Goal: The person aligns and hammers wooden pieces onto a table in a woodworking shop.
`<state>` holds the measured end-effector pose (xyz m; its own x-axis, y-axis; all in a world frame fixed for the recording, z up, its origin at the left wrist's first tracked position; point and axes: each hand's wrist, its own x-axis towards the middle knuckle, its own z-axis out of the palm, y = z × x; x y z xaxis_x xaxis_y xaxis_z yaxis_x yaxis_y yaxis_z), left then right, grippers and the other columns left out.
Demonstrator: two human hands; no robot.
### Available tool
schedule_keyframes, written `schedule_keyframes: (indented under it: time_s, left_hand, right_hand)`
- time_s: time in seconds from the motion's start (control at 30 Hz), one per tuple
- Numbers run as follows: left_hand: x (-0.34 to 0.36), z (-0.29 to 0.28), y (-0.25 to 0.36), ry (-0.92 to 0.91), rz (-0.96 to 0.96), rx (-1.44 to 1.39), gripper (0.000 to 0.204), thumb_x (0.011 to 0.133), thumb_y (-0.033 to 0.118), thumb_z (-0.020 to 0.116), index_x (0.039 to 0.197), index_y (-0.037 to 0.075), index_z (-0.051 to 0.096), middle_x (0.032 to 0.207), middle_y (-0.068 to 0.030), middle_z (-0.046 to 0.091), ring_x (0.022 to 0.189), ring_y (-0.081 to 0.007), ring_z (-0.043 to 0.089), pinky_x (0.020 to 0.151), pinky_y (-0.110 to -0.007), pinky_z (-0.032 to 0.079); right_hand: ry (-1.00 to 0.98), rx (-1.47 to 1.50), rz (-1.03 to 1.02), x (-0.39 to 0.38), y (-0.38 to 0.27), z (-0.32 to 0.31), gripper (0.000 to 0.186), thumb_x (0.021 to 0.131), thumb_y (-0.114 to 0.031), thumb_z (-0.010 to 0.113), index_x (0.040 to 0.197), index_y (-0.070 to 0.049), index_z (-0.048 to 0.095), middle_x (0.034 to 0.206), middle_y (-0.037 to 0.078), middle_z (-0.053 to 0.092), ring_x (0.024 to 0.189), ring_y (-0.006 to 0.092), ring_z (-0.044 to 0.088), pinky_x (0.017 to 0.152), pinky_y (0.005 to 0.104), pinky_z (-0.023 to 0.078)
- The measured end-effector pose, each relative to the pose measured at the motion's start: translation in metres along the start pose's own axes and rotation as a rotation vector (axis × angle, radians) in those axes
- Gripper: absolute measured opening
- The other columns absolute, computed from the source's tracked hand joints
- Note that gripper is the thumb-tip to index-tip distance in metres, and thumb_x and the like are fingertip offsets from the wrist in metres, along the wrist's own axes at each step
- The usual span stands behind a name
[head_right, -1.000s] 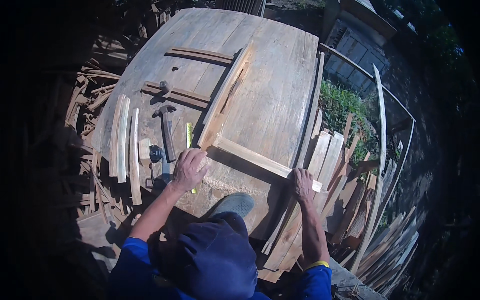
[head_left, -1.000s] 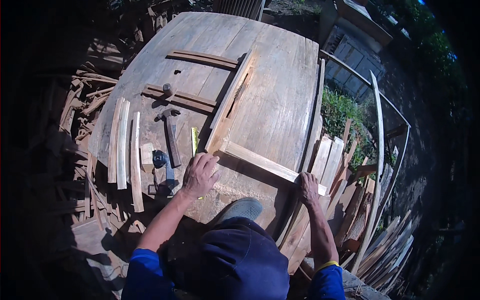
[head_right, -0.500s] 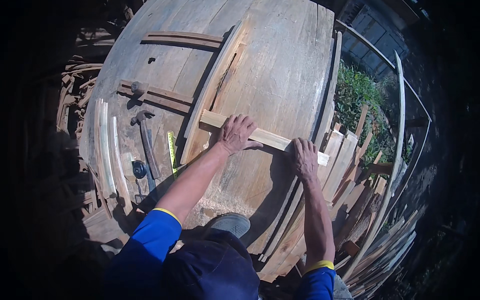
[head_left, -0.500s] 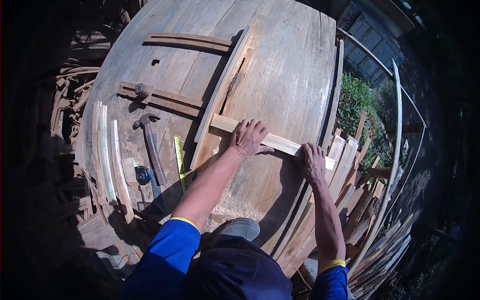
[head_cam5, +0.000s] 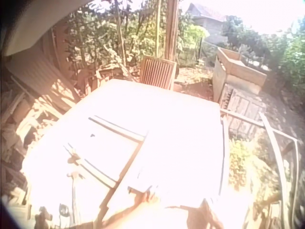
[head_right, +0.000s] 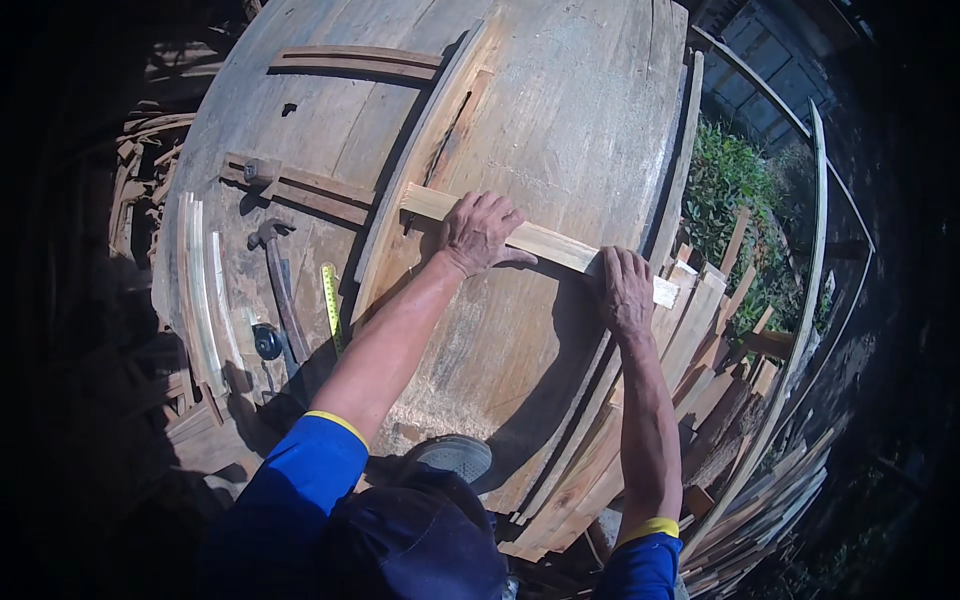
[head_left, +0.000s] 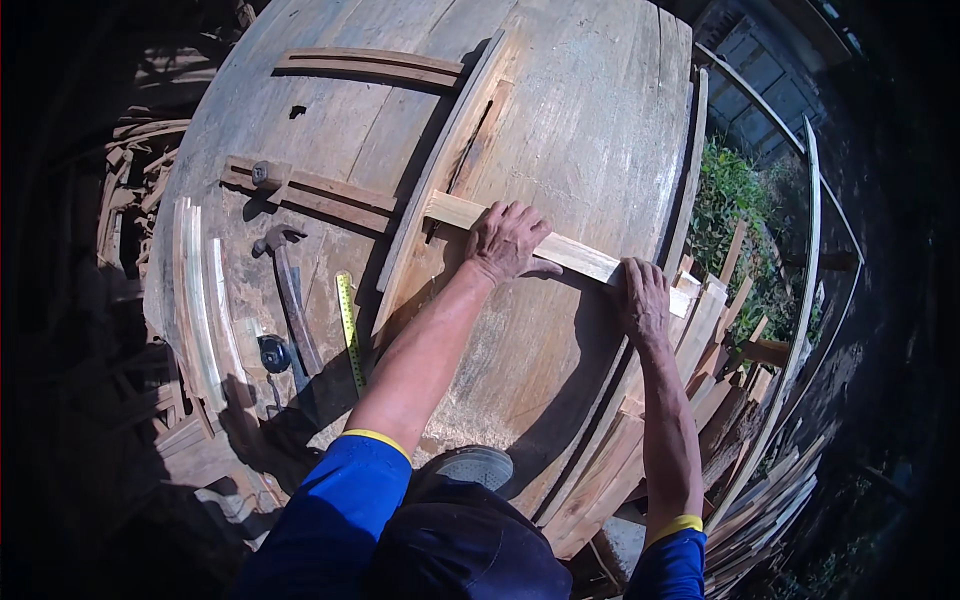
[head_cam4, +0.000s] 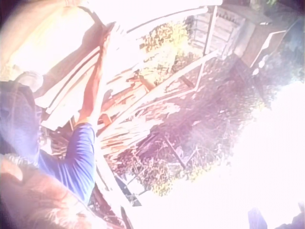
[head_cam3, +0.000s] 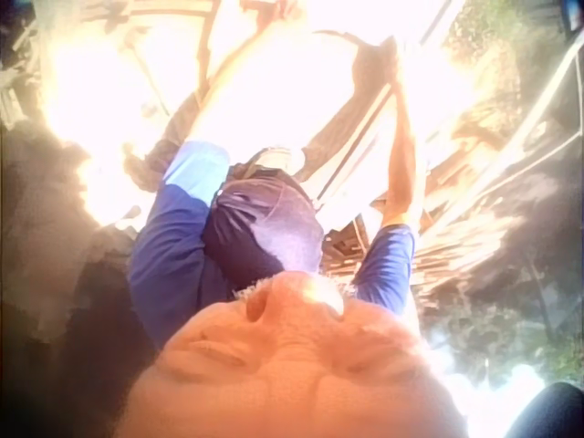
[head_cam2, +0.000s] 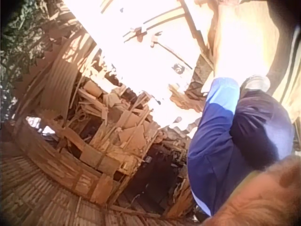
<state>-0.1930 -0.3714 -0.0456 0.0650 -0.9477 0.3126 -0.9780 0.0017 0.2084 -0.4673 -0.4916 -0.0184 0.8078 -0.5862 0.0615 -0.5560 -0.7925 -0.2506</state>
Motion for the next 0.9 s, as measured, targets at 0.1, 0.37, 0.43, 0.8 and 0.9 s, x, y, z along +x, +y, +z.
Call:
schedule_keyframes:
  time_s: [0.1,0.37,0.43,0.8,0.9]
  left_hand:
    - [0.003,0.000,-0.002,-0.007,0.001,-0.013,0.072,0.070,0.078,0.067,0.103,0.014,0.070,0.097,-0.0016,0.061,0.096,-0.0205,0.057,0.083,-0.039,0.043]
    - [0.009,0.000,-0.006,-0.016,0.004,-0.009,0.073,0.068,0.082,0.066,0.098,0.015,0.070,0.098,-0.0013,0.061,0.098,-0.0205,0.058,0.084,-0.039,0.044]
    - [0.008,0.000,-0.007,-0.008,0.015,-0.004,0.072,0.068,0.081,0.067,0.097,0.015,0.070,0.098,-0.0006,0.061,0.097,-0.0197,0.058,0.083,-0.039,0.044]
    - [0.015,0.005,-0.010,-0.020,0.002,-0.016,0.075,0.070,0.082,0.064,0.103,0.015,0.071,0.099,-0.0015,0.063,0.098,-0.0200,0.059,0.084,-0.039,0.044]
    - [0.017,0.006,-0.011,-0.013,0.004,-0.015,0.075,0.070,0.082,0.064,0.103,0.015,0.072,0.100,-0.0014,0.063,0.098,-0.0199,0.059,0.085,-0.039,0.045]
  right_hand:
    - [0.002,0.003,-0.010,0.001,0.000,-0.001,0.059,0.089,-0.030,0.073,0.138,-0.004,0.053,0.130,0.017,0.059,0.125,0.0376,0.053,0.107,0.0498,0.039]
    - [-0.008,0.005,-0.006,0.001,0.000,0.001,0.059,0.090,-0.029,0.072,0.140,-0.004,0.053,0.131,0.018,0.059,0.125,0.0379,0.053,0.107,0.0502,0.039]
    - [-0.009,-0.001,0.000,0.001,0.000,0.002,0.058,0.090,-0.029,0.072,0.140,-0.004,0.053,0.132,0.018,0.059,0.125,0.0380,0.053,0.107,0.0505,0.039]
    - [0.000,-0.034,-0.023,0.011,0.009,0.004,0.061,0.090,-0.033,0.073,0.141,-0.006,0.053,0.130,0.016,0.060,0.124,0.0363,0.054,0.106,0.0502,0.040]
    - [0.005,-0.029,-0.024,0.013,0.010,0.004,0.061,0.090,-0.032,0.073,0.141,-0.006,0.053,0.131,0.016,0.060,0.125,0.0362,0.054,0.106,0.0498,0.040]
